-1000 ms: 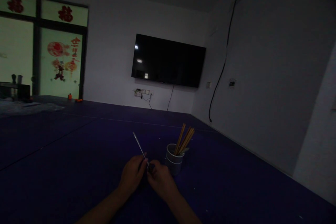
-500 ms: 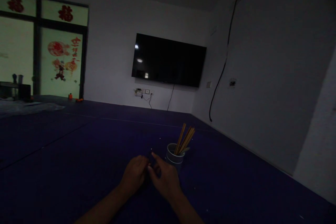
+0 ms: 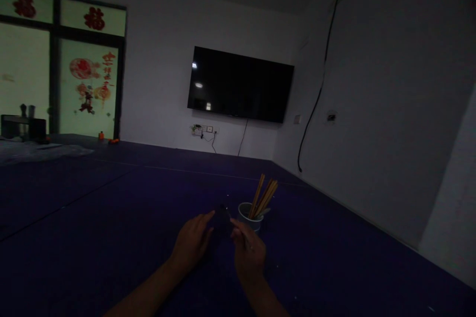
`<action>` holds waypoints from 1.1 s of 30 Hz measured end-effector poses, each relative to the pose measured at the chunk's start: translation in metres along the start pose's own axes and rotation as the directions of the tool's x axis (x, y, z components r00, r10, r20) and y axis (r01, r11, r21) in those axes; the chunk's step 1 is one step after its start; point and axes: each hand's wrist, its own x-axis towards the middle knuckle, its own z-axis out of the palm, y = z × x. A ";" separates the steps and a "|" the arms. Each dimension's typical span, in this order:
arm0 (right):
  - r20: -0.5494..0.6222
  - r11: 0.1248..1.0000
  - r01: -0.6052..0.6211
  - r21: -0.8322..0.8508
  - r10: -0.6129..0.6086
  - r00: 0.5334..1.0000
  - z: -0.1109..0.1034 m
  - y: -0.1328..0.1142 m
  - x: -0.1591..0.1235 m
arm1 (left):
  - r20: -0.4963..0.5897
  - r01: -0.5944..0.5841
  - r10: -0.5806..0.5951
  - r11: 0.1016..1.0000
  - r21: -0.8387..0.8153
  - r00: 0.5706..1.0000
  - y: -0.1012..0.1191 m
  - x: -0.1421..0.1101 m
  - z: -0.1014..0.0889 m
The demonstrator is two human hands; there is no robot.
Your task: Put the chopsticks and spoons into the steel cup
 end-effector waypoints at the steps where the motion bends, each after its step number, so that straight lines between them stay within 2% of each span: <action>1: -0.052 1.000 0.001 -0.008 -0.002 0.999 -0.003 0.003 0.001 | 0.002 0.030 -0.030 1.000 -0.002 1.000 0.000 0.000 0.000; 4: -0.177 0.998 -0.044 -0.036 0.037 0.983 -0.012 0.012 0.008 | 0.067 0.077 -0.075 0.997 -0.025 0.995 -0.001 -0.001 0.001; 8: -0.249 0.964 -0.231 -0.129 0.194 0.949 -0.019 0.020 0.021 | 0.100 0.052 -0.047 0.997 -0.050 0.994 -0.001 -0.005 0.004; 15: -0.136 0.904 -0.351 -0.243 0.327 0.935 -0.018 0.027 0.025 | 0.094 0.046 -0.042 0.998 -0.051 0.995 -0.004 -0.009 0.006; 20: -0.066 0.883 -0.412 -0.224 0.408 0.911 -0.016 0.030 0.023 | 0.111 0.045 -0.036 0.996 -0.077 0.993 0.000 -0.006 0.001; 28: -0.044 0.878 -0.443 -0.180 0.443 0.895 -0.016 0.037 0.022 | 0.149 0.050 -0.038 0.995 -0.082 0.988 0.002 -0.007 0.002; 33: -0.019 0.880 -0.421 -0.220 0.427 0.904 -0.016 0.037 0.023 | 0.174 0.050 -0.032 0.993 -0.104 0.984 0.002 -0.007 0.001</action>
